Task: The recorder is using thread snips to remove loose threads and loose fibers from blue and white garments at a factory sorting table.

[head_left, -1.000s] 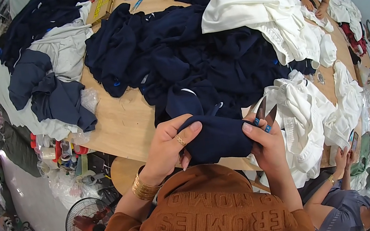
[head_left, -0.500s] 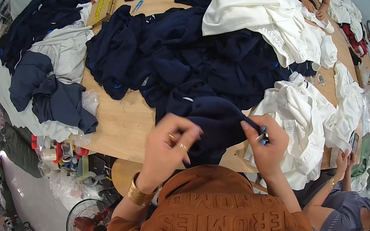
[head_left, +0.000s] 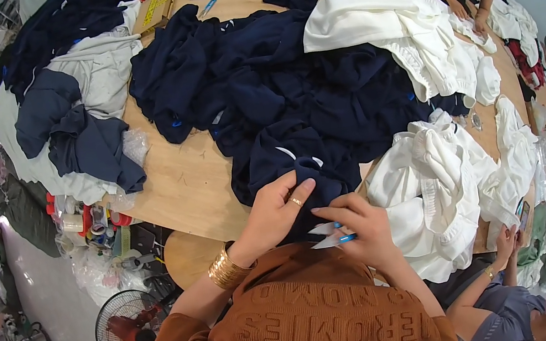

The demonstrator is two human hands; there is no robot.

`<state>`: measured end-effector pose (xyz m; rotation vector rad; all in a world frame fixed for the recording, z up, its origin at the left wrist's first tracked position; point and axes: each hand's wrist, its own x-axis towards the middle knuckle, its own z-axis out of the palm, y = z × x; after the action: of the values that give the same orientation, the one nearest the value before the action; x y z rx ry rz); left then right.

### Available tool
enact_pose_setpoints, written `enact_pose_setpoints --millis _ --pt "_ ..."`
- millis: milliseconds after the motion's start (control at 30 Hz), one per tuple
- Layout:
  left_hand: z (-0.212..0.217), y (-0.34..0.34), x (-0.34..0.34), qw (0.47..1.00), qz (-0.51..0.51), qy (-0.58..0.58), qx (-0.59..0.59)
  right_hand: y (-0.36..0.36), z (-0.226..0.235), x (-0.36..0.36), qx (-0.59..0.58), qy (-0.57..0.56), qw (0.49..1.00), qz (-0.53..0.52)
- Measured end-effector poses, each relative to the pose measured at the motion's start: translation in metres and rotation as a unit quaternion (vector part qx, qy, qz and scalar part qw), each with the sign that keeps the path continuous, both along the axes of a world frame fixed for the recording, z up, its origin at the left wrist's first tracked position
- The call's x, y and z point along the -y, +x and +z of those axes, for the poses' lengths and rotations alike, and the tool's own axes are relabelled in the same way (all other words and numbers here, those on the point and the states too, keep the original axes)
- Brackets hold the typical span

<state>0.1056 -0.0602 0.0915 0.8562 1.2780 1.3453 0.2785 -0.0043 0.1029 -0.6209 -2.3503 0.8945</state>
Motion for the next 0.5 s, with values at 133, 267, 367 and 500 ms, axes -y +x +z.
enact_pose_setpoints --millis 133,267,367,500 --pt "0.014 -0.003 0.004 0.980 -0.054 0.006 -0.191 -0.007 0.015 -0.012 -0.073 -0.174 0.977 -0.099" --pt "0.021 -0.003 0.005 0.992 -0.121 0.011 0.017 -0.012 0.012 -0.021 -0.085 -0.477 0.875 0.019" --pt "0.027 -0.020 0.008 0.986 -0.165 -0.023 -0.010 -0.009 0.019 -0.018 -0.071 -0.479 0.874 -0.026" --pt "0.039 -0.024 0.013 0.982 -0.180 -0.049 -0.027 -0.007 0.032 -0.018 -0.135 -0.472 0.868 -0.076"
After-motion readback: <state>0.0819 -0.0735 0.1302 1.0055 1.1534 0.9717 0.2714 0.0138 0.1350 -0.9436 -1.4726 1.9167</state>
